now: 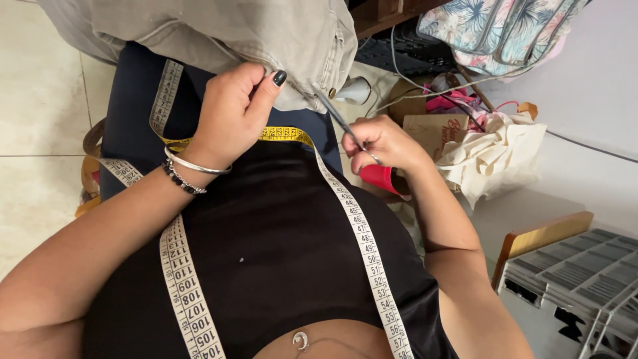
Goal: Using scissors to carefully cut along the seams of a pair of pants to disassemble or alter them.
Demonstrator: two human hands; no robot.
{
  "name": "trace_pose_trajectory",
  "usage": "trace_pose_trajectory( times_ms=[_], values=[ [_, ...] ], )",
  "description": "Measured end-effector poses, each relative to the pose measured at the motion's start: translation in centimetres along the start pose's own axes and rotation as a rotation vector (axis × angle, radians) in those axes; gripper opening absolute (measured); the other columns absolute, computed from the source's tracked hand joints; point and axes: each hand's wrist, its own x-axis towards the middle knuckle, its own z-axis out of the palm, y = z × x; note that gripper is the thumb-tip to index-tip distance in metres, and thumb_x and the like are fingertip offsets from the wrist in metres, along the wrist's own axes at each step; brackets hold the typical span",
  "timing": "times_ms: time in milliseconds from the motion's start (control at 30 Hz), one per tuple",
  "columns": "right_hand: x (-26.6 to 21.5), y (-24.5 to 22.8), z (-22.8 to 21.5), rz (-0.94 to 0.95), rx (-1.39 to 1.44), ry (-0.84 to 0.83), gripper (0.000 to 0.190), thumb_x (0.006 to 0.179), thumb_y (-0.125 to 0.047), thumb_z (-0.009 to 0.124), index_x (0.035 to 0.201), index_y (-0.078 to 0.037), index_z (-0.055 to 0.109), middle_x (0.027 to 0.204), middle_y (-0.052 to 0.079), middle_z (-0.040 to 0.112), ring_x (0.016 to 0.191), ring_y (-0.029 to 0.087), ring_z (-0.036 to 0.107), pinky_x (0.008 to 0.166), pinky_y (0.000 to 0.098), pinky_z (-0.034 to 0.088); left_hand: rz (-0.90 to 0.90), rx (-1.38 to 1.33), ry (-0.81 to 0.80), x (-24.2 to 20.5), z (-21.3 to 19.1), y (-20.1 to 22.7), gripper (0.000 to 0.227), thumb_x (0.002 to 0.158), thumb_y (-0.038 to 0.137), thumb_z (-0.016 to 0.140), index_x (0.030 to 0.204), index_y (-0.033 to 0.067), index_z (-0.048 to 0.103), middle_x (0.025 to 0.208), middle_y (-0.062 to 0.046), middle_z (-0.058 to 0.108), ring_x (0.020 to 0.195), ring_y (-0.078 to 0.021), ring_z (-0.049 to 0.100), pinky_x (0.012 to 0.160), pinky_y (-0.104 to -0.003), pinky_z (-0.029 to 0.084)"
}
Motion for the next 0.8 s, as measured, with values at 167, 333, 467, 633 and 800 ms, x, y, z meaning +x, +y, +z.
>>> trace_pose_trajectory(
  times_ms=[167, 333, 467, 633, 800],
  values=[
    [-0.2, -0.4, -1.2, -0.041, -0.130, -0.034, 0.048, 0.070, -0.049, 0.088, 0.094, -0.018, 0.060, 0.071, -0.007, 0.058, 0.065, 0.013, 0.053, 0.069, 0.0289, 0.043, -0.027, 0.002, -0.019, 0.0, -0.1, 0.0, 0.048, 0.115, 0.027, 0.053, 0.073, 0.0100, 0.036, 0.062, 0.001, 0.035, 0.059, -0.0146, 0.035, 0.057, -0.037, 0.029],
    [0.3, -1.5, -0.2, -0.049, -0.234, -0.010, 0.042, 0.081, -0.054, 0.075, 0.091, -0.018, 0.057, 0.069, -0.008, 0.055, 0.060, 0.014, 0.055, 0.085, 0.0328, 0.041, -0.035, -0.017, -0.028, -0.3, -0.2, 0.2, 0.048, 0.115, 0.025, 0.054, 0.073, 0.0094, 0.037, 0.062, 0.002, 0.035, 0.059, -0.0133, 0.034, 0.057, -0.035, 0.029],
    [0.6, -1.7, -0.4, -0.082, -0.231, 0.026, 0.040, 0.084, -0.052, 0.075, 0.087, -0.016, 0.057, 0.066, -0.005, 0.054, 0.058, 0.017, 0.052, 0.067, 0.0313, 0.044, -0.050, -0.030, -0.030, -0.1, -0.3, 0.4, 0.049, 0.115, 0.026, 0.055, 0.073, 0.0103, 0.036, 0.063, 0.003, 0.034, 0.061, -0.0123, 0.032, 0.058, -0.034, 0.029],
    [0.4, -2.5, -0.7, -0.045, -0.183, 0.002, 0.037, 0.085, -0.046, 0.077, 0.086, -0.014, 0.057, 0.064, -0.003, 0.051, 0.057, 0.015, 0.048, 0.059, 0.0288, 0.040, -0.047, -0.025, -0.027, -0.1, -0.2, 0.3, 0.047, 0.115, 0.025, 0.055, 0.073, 0.0100, 0.039, 0.061, 0.003, 0.035, 0.060, -0.0120, 0.033, 0.057, -0.034, 0.029],
    [0.8, -2.6, -0.5, -0.061, -0.201, 0.022, 0.036, 0.087, -0.045, 0.076, 0.087, -0.015, 0.057, 0.065, -0.004, 0.053, 0.058, 0.016, 0.050, 0.060, 0.0290, 0.041, -0.033, -0.006, -0.029, -0.1, -0.2, 0.0, 0.049, 0.115, 0.025, 0.055, 0.073, 0.0099, 0.037, 0.062, 0.002, 0.034, 0.060, -0.0129, 0.032, 0.058, -0.035, 0.028]
  ],
)
